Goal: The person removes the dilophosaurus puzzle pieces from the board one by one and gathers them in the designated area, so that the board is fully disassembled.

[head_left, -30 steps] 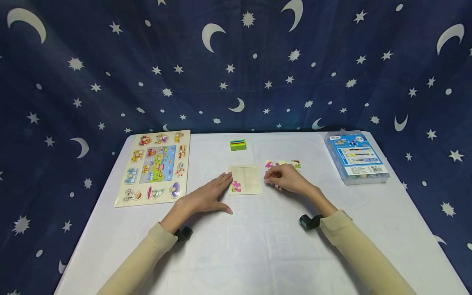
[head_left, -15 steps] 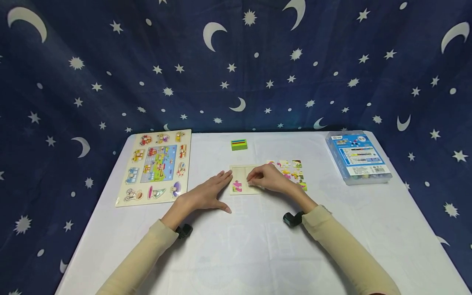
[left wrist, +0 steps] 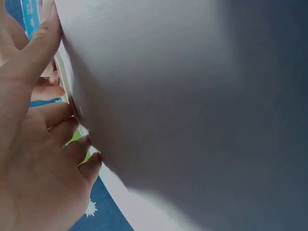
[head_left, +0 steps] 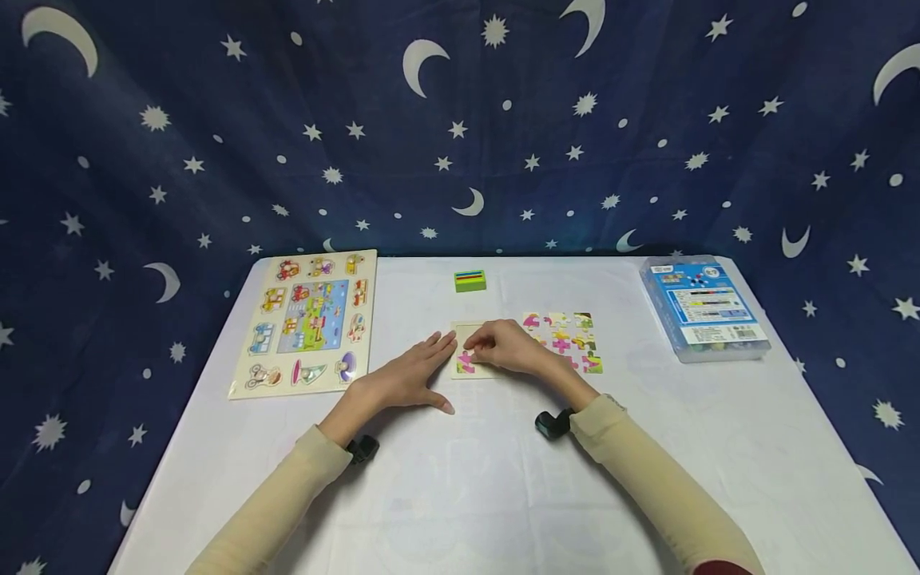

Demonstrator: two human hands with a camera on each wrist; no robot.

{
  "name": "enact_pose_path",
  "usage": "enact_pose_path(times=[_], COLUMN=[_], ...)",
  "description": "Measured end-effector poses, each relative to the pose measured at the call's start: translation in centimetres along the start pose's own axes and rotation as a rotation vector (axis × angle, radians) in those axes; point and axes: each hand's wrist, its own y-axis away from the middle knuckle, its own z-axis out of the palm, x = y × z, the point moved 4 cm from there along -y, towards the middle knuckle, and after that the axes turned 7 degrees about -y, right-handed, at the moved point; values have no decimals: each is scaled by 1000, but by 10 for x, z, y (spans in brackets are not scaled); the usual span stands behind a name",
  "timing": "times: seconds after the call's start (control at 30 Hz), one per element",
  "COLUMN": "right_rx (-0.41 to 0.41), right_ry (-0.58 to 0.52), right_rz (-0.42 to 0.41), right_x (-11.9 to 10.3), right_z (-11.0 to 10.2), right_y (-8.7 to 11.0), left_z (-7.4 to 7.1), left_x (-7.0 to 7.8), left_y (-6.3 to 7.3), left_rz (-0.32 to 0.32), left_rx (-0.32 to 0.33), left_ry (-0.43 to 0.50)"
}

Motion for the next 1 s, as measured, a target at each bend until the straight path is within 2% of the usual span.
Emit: enact_pose_path(times=[0.2,0.37,0.53,0.73,1.0], right_rx=[-9,-4,8,18,49], right_ry=[2,5,-42,-99,-141], right_rz=[59,63,59,95,87], right_x=[-2,-2,-1,0,3], right_z=[2,2,2,2,-1], right_y=[0,-1,-2,0,6], left_z=[1,1,0,2,3], left_x=[1,1,2,2,3], left_y=[-2,-2,-2,-4,-5], left_rz=[7,-1,4,14,3], left_rx=[0,-2,4,1,-4], left_ry=[-13,-14,-7,-5,-3])
